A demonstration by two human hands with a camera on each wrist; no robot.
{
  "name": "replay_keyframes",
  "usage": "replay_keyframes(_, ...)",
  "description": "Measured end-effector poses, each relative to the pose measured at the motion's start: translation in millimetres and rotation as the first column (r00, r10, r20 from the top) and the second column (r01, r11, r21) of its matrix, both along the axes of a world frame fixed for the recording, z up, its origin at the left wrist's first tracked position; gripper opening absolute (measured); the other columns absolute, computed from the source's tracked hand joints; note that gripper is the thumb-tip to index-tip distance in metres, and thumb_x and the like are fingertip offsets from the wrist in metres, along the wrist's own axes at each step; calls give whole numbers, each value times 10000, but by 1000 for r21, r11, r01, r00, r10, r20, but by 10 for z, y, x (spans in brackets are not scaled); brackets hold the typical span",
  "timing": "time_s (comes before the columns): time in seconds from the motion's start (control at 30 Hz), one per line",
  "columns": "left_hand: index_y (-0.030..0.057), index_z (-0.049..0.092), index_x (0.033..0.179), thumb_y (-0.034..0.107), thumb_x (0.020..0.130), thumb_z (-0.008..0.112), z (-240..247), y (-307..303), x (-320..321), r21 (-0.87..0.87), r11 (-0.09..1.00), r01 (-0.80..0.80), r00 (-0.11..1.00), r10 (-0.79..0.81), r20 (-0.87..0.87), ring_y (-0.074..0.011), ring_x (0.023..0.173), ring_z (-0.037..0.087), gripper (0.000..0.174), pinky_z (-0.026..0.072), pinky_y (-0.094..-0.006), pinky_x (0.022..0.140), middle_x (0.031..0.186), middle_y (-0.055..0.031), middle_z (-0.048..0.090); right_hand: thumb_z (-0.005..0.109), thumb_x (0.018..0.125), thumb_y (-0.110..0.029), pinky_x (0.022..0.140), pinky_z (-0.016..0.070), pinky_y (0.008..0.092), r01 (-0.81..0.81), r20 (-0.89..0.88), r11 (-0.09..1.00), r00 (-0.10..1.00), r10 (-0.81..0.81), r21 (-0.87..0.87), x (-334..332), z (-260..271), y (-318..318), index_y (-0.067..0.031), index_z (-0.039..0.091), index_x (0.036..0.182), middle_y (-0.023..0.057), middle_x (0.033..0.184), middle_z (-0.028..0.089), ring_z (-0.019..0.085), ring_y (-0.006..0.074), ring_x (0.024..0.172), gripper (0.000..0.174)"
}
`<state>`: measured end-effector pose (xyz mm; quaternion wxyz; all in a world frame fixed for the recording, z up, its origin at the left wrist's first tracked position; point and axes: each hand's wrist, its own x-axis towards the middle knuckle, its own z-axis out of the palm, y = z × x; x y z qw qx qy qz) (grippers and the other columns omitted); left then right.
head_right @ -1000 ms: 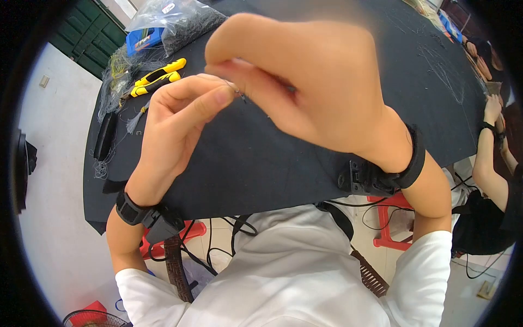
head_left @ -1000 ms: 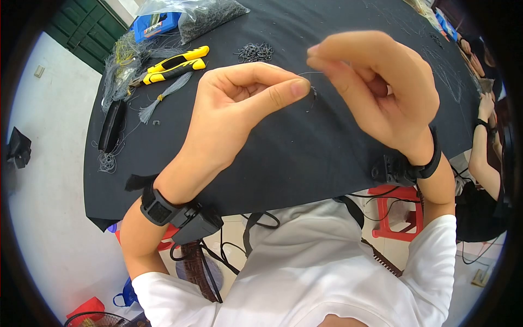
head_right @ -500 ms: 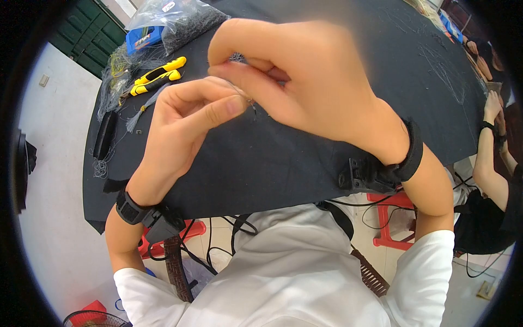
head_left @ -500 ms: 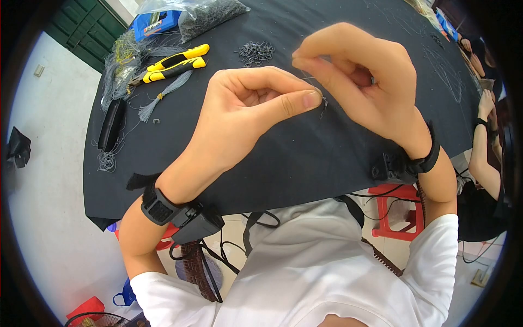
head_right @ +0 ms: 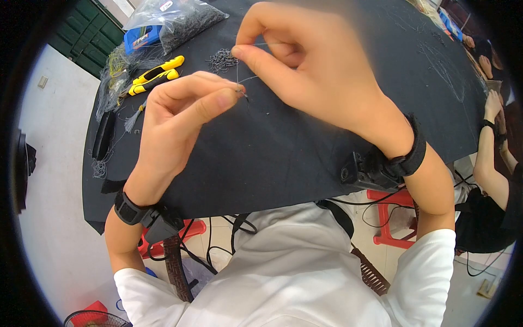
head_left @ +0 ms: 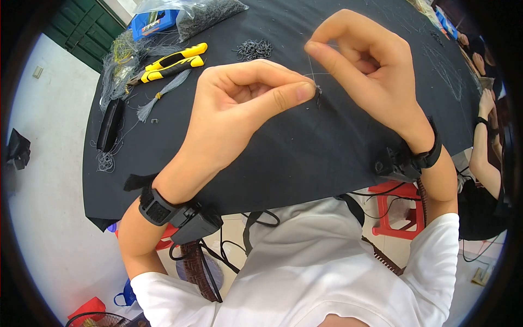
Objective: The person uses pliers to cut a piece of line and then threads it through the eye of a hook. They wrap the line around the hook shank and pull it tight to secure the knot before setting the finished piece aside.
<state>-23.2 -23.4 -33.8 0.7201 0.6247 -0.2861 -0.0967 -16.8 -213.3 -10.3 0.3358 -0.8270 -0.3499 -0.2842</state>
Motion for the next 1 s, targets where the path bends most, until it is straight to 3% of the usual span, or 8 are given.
replay_keyframes(0.23, -22, 641, 878, -6, 789, 598, -3, 27, 3, -52, 997, -65, 991, 70, 110, -164, 884, 587, 101, 441, -260, 817, 926, -125, 629, 607, 801, -60, 434, 173, 184, -50, -103, 996, 993, 57, 70, 41, -86, -70, -35, 578, 799, -100, 496, 264, 215, -8, 458, 39)
replay_keyframes(0.4, -17, 637, 908, -4, 799, 590, 12, 53, 18, -59, 991, -120, 975, 129, 179, -152, 899, 583, 120, 435, -255, 828, 947, -114, 629, 609, 773, -84, 429, 192, 217, -65, -304, 988, 947, 105, 138, 13, -118, -53, -45, 545, 753, -72, 476, 244, 219, 27, 441, 78)
replay_keyframes(0.5, -32, 651, 883, -29, 768, 629, -4, 8, 30, -172, 973, -154, 968, 184, 170, -96, 761, 583, 116, 456, -192, 693, 839, -86, 643, 607, 758, -88, 424, 197, 236, -122, -346, 975, 921, 180, 184, -9, -173, -17, -52, 520, 728, -62, 463, 236, 223, 40, 434, 98)
replay_keyframes(0.53, -31, 651, 883, -26, 770, 628, -2, 8, 29, -177, 971, -159, 968, 188, 165, -97, 762, 583, 115, 456, -195, 696, 839, -86, 643, 604, 757, -82, 425, 197, 236, -148, -352, 969, 912, 211, 196, -31, -184, 0, -53, 514, 725, -64, 463, 235, 223, 39, 435, 100)
replay_keyframes(0.6, -29, 652, 884, -18, 774, 626, 1, 10, 26, -187, 968, -169, 968, 198, 153, -98, 764, 584, 113, 455, -200, 703, 839, -86, 642, 598, 732, -54, 414, 211, 254, -185, -255, 981, 947, 194, 57, -99, -171, 42, -75, 494, 718, -15, 453, 240, 240, 86, 402, 107)
replay_keyframes(0.77, -26, 652, 885, -1, 781, 624, 16, 17, 7, -194, 967, -164, 978, 185, 94, -103, 778, 587, 111, 457, -207, 715, 845, -82, 643, 613, 717, -69, 381, 251, 288, -177, -151, 984, 973, 174, -5, -156, -222, 105, -99, 493, 719, 24, 445, 285, 325, 160, 361, 123)
replay_keyframes(0.87, -22, 653, 886, 2, 782, 624, 20, 7, -12, -218, 957, -190, 977, 206, 53, -104, 788, 591, 111, 459, -206, 720, 845, -80, 642, 614, 724, -77, 374, 274, 298, -156, -94, 987, 984, 151, -42, -158, -224, 102, -103, 504, 732, 27, 443, 330, 378, 174, 362, 113)
replay_keyframes(1.0, -17, 654, 886, 7, 780, 630, 26, 23, -6, -213, 951, -225, 971, 236, 31, -104, 790, 597, 111, 462, -203, 722, 846, -80, 642, 628, 675, -56, 372, 290, 279, -163, 117, 981, 978, 175, -107, -151, -224, 116, -90, 550, 749, 18, 461, 371, 392, 163, 368, 113)
